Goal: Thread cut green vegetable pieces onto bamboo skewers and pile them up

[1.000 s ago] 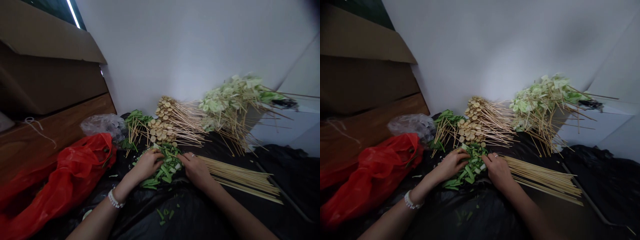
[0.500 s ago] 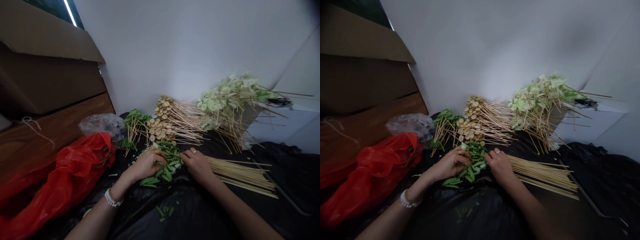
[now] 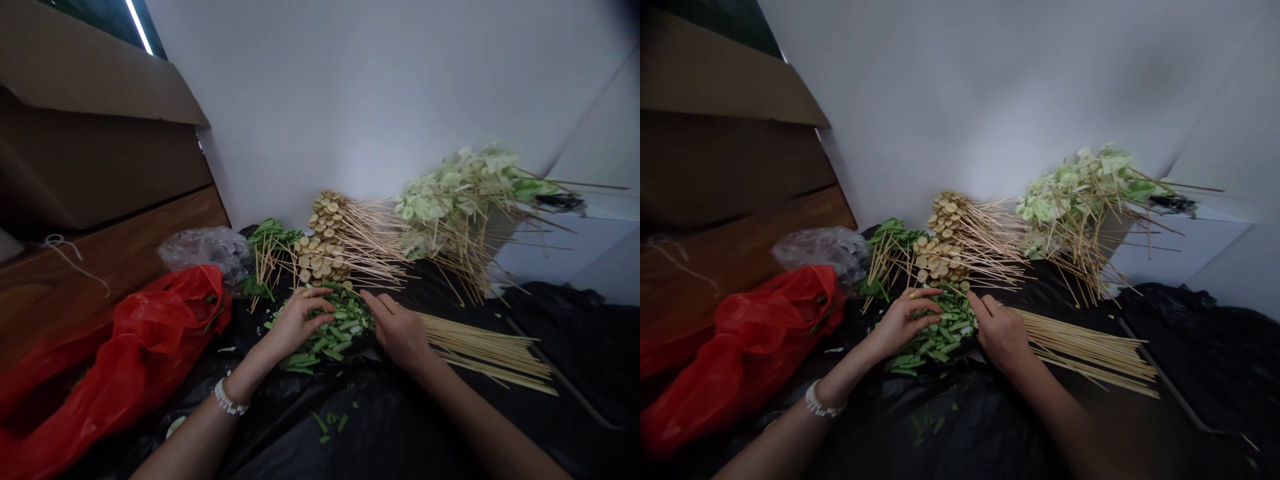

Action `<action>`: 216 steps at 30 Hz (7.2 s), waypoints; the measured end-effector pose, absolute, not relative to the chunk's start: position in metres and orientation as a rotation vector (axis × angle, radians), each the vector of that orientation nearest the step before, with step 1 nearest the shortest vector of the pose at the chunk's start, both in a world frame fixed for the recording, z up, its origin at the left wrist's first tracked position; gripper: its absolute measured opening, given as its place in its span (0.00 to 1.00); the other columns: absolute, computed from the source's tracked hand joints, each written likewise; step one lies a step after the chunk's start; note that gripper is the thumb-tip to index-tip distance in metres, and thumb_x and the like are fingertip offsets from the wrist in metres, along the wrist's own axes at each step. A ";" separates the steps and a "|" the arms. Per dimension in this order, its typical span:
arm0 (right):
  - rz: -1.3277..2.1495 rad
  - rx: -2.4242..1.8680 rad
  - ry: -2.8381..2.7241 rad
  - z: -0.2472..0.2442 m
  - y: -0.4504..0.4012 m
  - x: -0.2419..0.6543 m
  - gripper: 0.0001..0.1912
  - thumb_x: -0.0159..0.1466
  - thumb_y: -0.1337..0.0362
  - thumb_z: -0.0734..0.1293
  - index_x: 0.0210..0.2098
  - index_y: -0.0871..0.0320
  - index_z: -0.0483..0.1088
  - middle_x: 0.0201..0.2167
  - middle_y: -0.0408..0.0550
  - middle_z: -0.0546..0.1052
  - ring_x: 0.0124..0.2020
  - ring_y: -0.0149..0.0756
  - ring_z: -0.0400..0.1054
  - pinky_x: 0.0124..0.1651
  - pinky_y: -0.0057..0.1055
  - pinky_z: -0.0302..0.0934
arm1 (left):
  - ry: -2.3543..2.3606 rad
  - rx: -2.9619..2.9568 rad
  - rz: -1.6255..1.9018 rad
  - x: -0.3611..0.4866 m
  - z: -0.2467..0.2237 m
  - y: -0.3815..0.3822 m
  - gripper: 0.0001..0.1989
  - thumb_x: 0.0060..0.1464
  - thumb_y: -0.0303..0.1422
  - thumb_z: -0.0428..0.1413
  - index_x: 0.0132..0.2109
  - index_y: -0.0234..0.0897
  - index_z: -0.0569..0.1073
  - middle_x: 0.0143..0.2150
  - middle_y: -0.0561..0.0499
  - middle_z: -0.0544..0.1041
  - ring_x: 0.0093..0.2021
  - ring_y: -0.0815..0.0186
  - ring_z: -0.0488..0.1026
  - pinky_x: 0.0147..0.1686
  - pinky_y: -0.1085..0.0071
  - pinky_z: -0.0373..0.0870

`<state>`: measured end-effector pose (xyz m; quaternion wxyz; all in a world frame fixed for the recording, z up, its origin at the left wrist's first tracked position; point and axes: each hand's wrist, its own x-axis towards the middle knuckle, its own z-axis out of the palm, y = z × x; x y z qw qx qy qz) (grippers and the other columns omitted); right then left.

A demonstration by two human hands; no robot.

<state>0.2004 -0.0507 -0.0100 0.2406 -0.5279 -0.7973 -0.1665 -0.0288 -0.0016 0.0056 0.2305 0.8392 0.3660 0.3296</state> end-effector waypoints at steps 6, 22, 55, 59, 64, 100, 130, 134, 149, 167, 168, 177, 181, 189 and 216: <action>-0.468 -1.346 -2.199 -0.012 -0.055 0.196 0.24 0.63 0.73 0.55 0.58 0.59 0.64 0.36 0.49 0.74 0.30 0.31 0.67 0.33 0.26 0.59 | 0.976 1.544 0.978 -0.020 -0.004 0.000 0.16 0.46 0.39 0.64 0.40 0.35 0.78 0.36 0.47 0.81 0.37 0.62 0.76 0.42 0.65 0.71; -0.413 -1.257 -2.219 -0.012 -0.059 0.189 0.23 0.63 0.74 0.56 0.56 0.62 0.66 0.33 0.49 0.74 0.30 0.32 0.68 0.32 0.28 0.58 | 0.792 0.787 1.011 -0.021 -0.001 0.001 0.14 0.40 0.30 0.69 0.38 0.34 0.80 0.32 0.50 0.79 0.30 0.75 0.72 0.30 0.82 0.68; -0.454 -1.130 -2.119 -0.019 -0.060 0.181 0.19 0.62 0.76 0.54 0.49 0.65 0.68 0.31 0.49 0.74 0.27 0.33 0.68 0.29 0.28 0.60 | 0.801 0.781 0.991 -0.018 0.000 -0.002 0.16 0.32 0.30 0.71 0.33 0.30 0.80 0.32 0.49 0.80 0.32 0.72 0.74 0.32 0.80 0.70; -0.419 -1.155 -2.128 -0.020 -0.061 0.178 0.19 0.61 0.76 0.54 0.49 0.65 0.68 0.30 0.48 0.74 0.27 0.34 0.68 0.30 0.29 0.61 | 0.822 0.806 0.979 -0.018 -0.001 -0.002 0.15 0.33 0.31 0.71 0.32 0.31 0.80 0.31 0.49 0.80 0.32 0.72 0.74 0.32 0.79 0.70; -0.348 -1.166 -2.132 -0.021 -0.060 0.177 0.18 0.63 0.76 0.54 0.49 0.65 0.68 0.32 0.50 0.74 0.31 0.35 0.70 0.34 0.29 0.63 | 0.855 0.813 0.968 -0.018 -0.001 -0.003 0.16 0.33 0.31 0.71 0.33 0.32 0.80 0.32 0.48 0.80 0.32 0.72 0.74 0.33 0.78 0.69; -0.053 -1.290 -1.954 -0.011 -0.048 0.190 0.13 0.68 0.68 0.56 0.45 0.59 0.70 0.39 0.50 0.77 0.40 0.35 0.72 0.45 0.30 0.64 | 1.150 2.490 0.742 -0.010 -0.021 -0.003 0.07 0.54 0.32 0.57 0.38 0.38 0.79 0.37 0.44 0.76 0.42 0.56 0.66 0.46 0.62 0.58; -0.127 -1.313 -2.106 -0.016 -0.057 0.185 0.18 0.64 0.71 0.57 0.51 0.57 0.70 0.32 0.47 0.75 0.33 0.33 0.70 0.36 0.26 0.62 | 0.738 0.531 1.098 -0.019 0.004 0.004 0.07 0.49 0.19 0.60 0.36 0.30 0.78 0.35 0.47 0.79 0.31 0.73 0.75 0.32 0.81 0.74; -0.134 -1.311 -2.117 -0.016 -0.056 0.186 0.18 0.65 0.71 0.56 0.50 0.57 0.70 0.32 0.47 0.75 0.32 0.33 0.70 0.35 0.26 0.61 | 0.754 0.541 1.099 -0.020 0.003 0.006 0.07 0.48 0.18 0.61 0.36 0.30 0.78 0.34 0.47 0.79 0.31 0.73 0.75 0.31 0.81 0.73; -0.179 -1.326 -2.149 -0.015 -0.061 0.181 0.20 0.62 0.74 0.56 0.51 0.59 0.69 0.31 0.46 0.75 0.29 0.33 0.69 0.32 0.27 0.59 | 0.786 0.578 1.050 -0.024 0.000 0.007 0.07 0.45 0.17 0.63 0.33 0.30 0.78 0.30 0.50 0.78 0.29 0.73 0.75 0.31 0.81 0.72; -0.392 -1.268 -2.168 -0.019 -0.062 0.175 0.20 0.62 0.74 0.56 0.51 0.62 0.69 0.31 0.47 0.75 0.27 0.33 0.69 0.30 0.27 0.58 | 0.875 0.875 0.959 -0.012 -0.001 -0.007 0.15 0.32 0.31 0.71 0.30 0.32 0.79 0.30 0.52 0.77 0.30 0.74 0.72 0.35 0.78 0.68; -0.398 -1.275 -2.165 -0.018 -0.062 0.177 0.20 0.62 0.74 0.56 0.51 0.62 0.69 0.31 0.47 0.75 0.27 0.33 0.68 0.29 0.27 0.58 | 0.891 0.941 0.967 -0.014 0.000 -0.006 0.15 0.34 0.33 0.70 0.32 0.33 0.79 0.31 0.52 0.78 0.30 0.73 0.71 0.35 0.77 0.68; -0.337 -1.319 -2.107 -0.015 -0.055 0.189 0.18 0.64 0.71 0.57 0.50 0.62 0.70 0.31 0.48 0.75 0.29 0.34 0.70 0.32 0.28 0.60 | 1.242 2.005 0.688 -0.052 0.011 0.015 0.13 0.50 0.39 0.57 0.33 0.34 0.79 0.29 0.51 0.78 0.31 0.66 0.70 0.32 0.73 0.62; -0.317 -1.330 -2.118 -0.016 -0.055 0.188 0.18 0.64 0.71 0.57 0.50 0.61 0.70 0.31 0.47 0.75 0.30 0.34 0.70 0.33 0.27 0.60 | 1.228 2.229 0.446 -0.063 0.014 0.015 0.11 0.48 0.34 0.56 0.38 0.37 0.79 0.33 0.51 0.78 0.32 0.67 0.71 0.34 0.74 0.62; -0.265 -1.327 -2.118 -0.017 -0.056 0.186 0.19 0.65 0.71 0.55 0.51 0.60 0.70 0.31 0.47 0.74 0.30 0.33 0.69 0.33 0.27 0.59 | 1.310 2.399 0.208 -0.067 0.021 0.011 0.08 0.45 0.33 0.58 0.35 0.40 0.79 0.37 0.51 0.76 0.36 0.65 0.72 0.35 0.74 0.62; -0.308 -1.334 -2.154 -0.015 -0.061 0.181 0.20 0.62 0.74 0.57 0.50 0.58 0.70 0.31 0.45 0.75 0.28 0.31 0.68 0.29 0.27 0.56 | 0.878 0.763 0.943 -0.034 0.011 0.008 0.06 0.54 0.23 0.57 0.39 0.28 0.79 0.35 0.46 0.80 0.33 0.73 0.76 0.35 0.83 0.73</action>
